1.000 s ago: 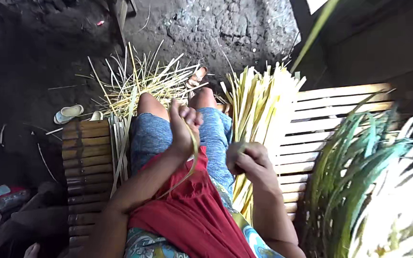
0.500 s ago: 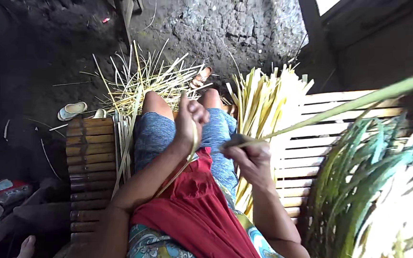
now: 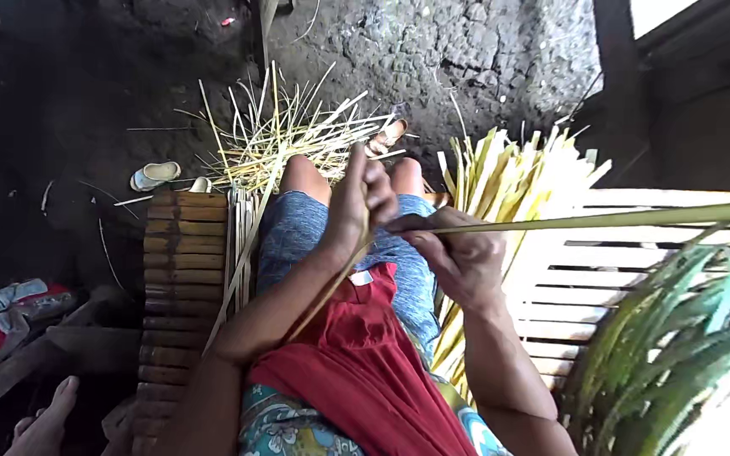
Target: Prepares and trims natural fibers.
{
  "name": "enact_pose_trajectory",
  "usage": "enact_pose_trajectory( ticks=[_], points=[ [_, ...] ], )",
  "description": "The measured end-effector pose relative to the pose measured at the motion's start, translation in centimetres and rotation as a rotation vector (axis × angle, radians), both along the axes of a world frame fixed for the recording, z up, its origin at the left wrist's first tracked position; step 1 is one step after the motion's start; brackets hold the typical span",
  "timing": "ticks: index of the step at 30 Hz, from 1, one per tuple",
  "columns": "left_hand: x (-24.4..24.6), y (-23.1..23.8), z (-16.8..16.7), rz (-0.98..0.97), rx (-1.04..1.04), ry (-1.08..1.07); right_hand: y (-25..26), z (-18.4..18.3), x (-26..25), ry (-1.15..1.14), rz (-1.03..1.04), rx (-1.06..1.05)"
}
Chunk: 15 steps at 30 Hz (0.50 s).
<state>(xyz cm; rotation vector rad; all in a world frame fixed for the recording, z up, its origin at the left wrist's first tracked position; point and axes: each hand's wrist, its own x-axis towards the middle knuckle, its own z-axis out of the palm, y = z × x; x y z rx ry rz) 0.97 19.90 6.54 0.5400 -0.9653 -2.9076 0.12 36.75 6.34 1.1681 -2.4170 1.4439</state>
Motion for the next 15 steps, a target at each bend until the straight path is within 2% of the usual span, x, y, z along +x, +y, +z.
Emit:
enact_pose_trajectory(
  ticks=[2, 5, 8, 10, 13, 15],
  points=[
    [-0.8, -3.6, -0.3, 0.24, -0.038, 0.036, 1.8, 0.9, 0.8, -0.144, 0.039, -0.047],
    [0.8, -10.6, -1.4, 0.506, -0.159, 0.033, 6.6, 2.3, 3.0, -0.359, 0.016, -0.118],
    [4.9, -16.5, -4.0, 0.662, -0.232, -0.05, 12.7, 1.5, 5.6, -0.416, 0.054, -0.133],
    [7.4, -19.6, -5.5, 0.792, -0.262, -0.097, 14.3, 2.0, 6.7, -0.418, 0.03, -0.133],
    [9.4, -23.1, -6.2, 0.918, -0.295, -0.099, 15.9, 3.1, 7.8, -0.537, -0.3, -0.11],
    [9.6, -25.4, -6.1, 0.947, -0.332, -0.047, 18.0, 3.2, 7.2, -0.776, -0.724, -0.099]
  ],
)
